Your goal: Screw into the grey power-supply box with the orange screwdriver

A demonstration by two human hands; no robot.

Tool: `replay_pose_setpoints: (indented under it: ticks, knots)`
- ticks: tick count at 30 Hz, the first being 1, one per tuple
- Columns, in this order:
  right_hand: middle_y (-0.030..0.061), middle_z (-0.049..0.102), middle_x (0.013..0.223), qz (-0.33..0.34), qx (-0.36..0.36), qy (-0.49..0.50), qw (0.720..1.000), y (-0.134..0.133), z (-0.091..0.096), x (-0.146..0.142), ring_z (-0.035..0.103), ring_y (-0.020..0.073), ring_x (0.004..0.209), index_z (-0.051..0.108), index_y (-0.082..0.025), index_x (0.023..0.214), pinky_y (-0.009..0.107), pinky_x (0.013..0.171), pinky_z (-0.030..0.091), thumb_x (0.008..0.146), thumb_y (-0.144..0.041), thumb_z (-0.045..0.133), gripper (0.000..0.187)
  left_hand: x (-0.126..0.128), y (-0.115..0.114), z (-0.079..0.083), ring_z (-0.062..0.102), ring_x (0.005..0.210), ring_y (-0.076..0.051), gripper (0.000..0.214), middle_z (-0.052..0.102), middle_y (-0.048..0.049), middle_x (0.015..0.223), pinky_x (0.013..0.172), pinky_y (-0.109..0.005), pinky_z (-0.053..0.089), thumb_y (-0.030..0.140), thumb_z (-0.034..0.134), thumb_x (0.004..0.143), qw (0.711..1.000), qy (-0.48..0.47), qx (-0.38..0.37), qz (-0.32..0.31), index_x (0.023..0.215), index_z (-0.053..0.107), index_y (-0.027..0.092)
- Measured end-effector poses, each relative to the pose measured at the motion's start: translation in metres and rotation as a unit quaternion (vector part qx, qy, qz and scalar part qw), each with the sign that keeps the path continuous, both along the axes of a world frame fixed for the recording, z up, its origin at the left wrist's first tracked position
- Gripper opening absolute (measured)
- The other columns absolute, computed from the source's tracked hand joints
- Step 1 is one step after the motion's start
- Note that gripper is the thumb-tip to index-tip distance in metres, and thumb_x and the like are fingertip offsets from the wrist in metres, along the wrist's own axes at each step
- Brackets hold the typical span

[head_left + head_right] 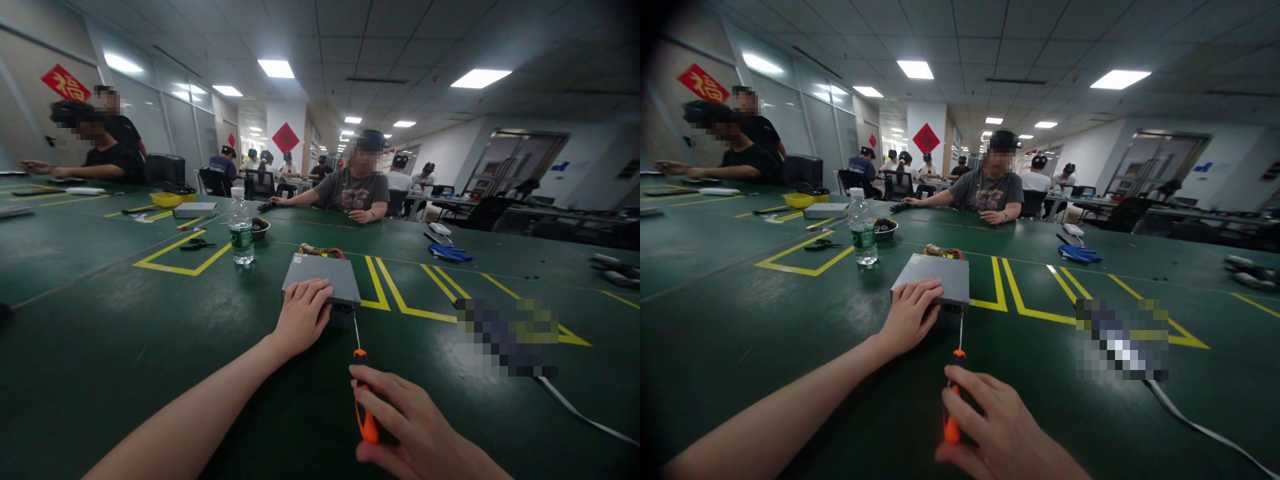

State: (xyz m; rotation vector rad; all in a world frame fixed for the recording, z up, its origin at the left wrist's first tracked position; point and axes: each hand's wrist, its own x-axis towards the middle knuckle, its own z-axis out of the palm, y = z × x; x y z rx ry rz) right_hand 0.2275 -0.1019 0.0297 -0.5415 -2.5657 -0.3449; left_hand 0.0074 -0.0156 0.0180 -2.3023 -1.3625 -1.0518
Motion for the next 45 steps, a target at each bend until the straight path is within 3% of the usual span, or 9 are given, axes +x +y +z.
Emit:
replay_pose_setpoints:
  ticks: [4,8,15,18,24,29,36,41,45]
  knots:
    - [0.017,0.059,0.118,0.0,0.003,-0.035,0.999,-0.001,0.005,-0.002,0.061,0.0245,0.102,0.051,-0.017,0.122,0.033,0.075,0.054,0.092,-0.037,0.042,0.037,0.0,0.0,0.0,0.045,0.117,-0.021,0.027,0.055,-0.0036,0.125,0.096,-0.039,0.031,0.025,0.045,0.088,1.0,-0.002,0.007,0.001,0.114,0.052,0.023]
    - [0.0178,0.062,0.113,0.014,0.014,0.019,1.0,0.0,-0.002,-0.002,0.065,0.0218,0.091,0.054,-0.013,0.112,0.032,0.075,0.054,0.091,-0.036,0.046,0.032,0.0,-0.001,0.0,0.045,0.117,-0.021,0.028,0.055,-0.0043,0.126,0.096,-0.039,0.031,0.026,0.046,0.088,1.0,-0.003,0.007,0.002,0.114,0.052,0.024]
    - [0.0165,0.059,0.119,0.005,-0.007,0.002,1.0,0.001,0.002,-0.001,0.059,0.0235,0.105,0.048,-0.015,0.121,0.031,0.079,0.053,0.089,-0.037,0.047,0.039,0.0,0.0,0.0,0.046,0.116,-0.021,0.028,0.055,-0.0035,0.125,0.096,-0.039,0.032,0.026,0.046,0.087,1.0,0.002,0.011,0.007,0.114,0.053,0.024]
    - [0.0173,0.059,0.117,0.013,-0.004,-0.015,1.0,0.001,0.004,-0.003,0.06,0.0236,0.102,0.05,-0.016,0.12,0.033,0.078,0.053,0.09,-0.033,0.045,0.036,-0.001,-0.001,0.0,0.045,0.117,-0.021,0.028,0.055,-0.0038,0.125,0.096,-0.039,0.031,0.026,0.045,0.088,1.0,0.0,0.008,0.001,0.114,0.052,0.024]
    - [0.019,0.06,0.115,0.026,-0.007,0.048,0.999,0.001,-0.005,-0.002,0.062,0.0221,0.098,0.048,-0.012,0.114,0.032,0.078,0.053,0.088,-0.03,0.047,0.031,-0.001,-0.001,0.001,0.044,0.118,-0.021,0.028,0.054,-0.0036,0.126,0.097,-0.039,0.031,0.026,0.044,0.088,1.0,0.002,0.005,0.001,0.115,0.052,0.024]
    - [0.0165,0.056,0.123,0.003,-0.02,-0.01,1.0,0.0,-0.002,0.001,0.057,0.0247,0.108,0.048,-0.016,0.125,0.033,0.081,0.052,0.089,-0.035,0.047,0.041,-0.001,-0.001,0.0,0.045,0.117,-0.021,0.028,0.055,-0.0038,0.125,0.096,-0.04,0.032,0.026,0.046,0.087,1.0,0.001,0.009,0.004,0.115,0.053,0.024]
    - [0.0157,0.064,0.111,0.015,0.008,0.053,0.998,-0.001,-0.005,-0.004,0.064,0.0202,0.094,0.053,-0.014,0.108,0.031,0.078,0.054,0.091,-0.033,0.047,0.026,-0.001,-0.001,0.0,0.044,0.118,-0.021,0.028,0.054,-0.0034,0.126,0.096,-0.04,0.03,0.027,0.044,0.088,1.0,0.001,-0.003,0.002,0.115,0.051,0.024]
    - [0.0179,0.06,0.116,0.007,-0.003,0.005,1.0,-0.002,-0.001,-0.003,0.061,0.024,0.103,0.05,-0.013,0.118,0.032,0.076,0.055,0.09,-0.038,0.044,0.038,-0.001,-0.001,0.001,0.044,0.118,-0.021,0.027,0.054,-0.0033,0.126,0.096,-0.04,0.03,0.027,0.043,0.089,1.0,-0.001,-0.002,0.002,0.115,0.051,0.024]
    - [0.0172,0.06,0.116,0.005,0.002,-0.01,1.0,-0.002,0.0,-0.003,0.062,0.0245,0.099,0.053,-0.016,0.117,0.033,0.073,0.055,0.09,-0.031,0.046,0.032,-0.001,-0.001,0.001,0.044,0.118,-0.021,0.027,0.054,-0.0033,0.126,0.096,-0.039,0.03,0.027,0.044,0.088,1.0,0.002,-0.002,0.004,0.115,0.051,0.024]
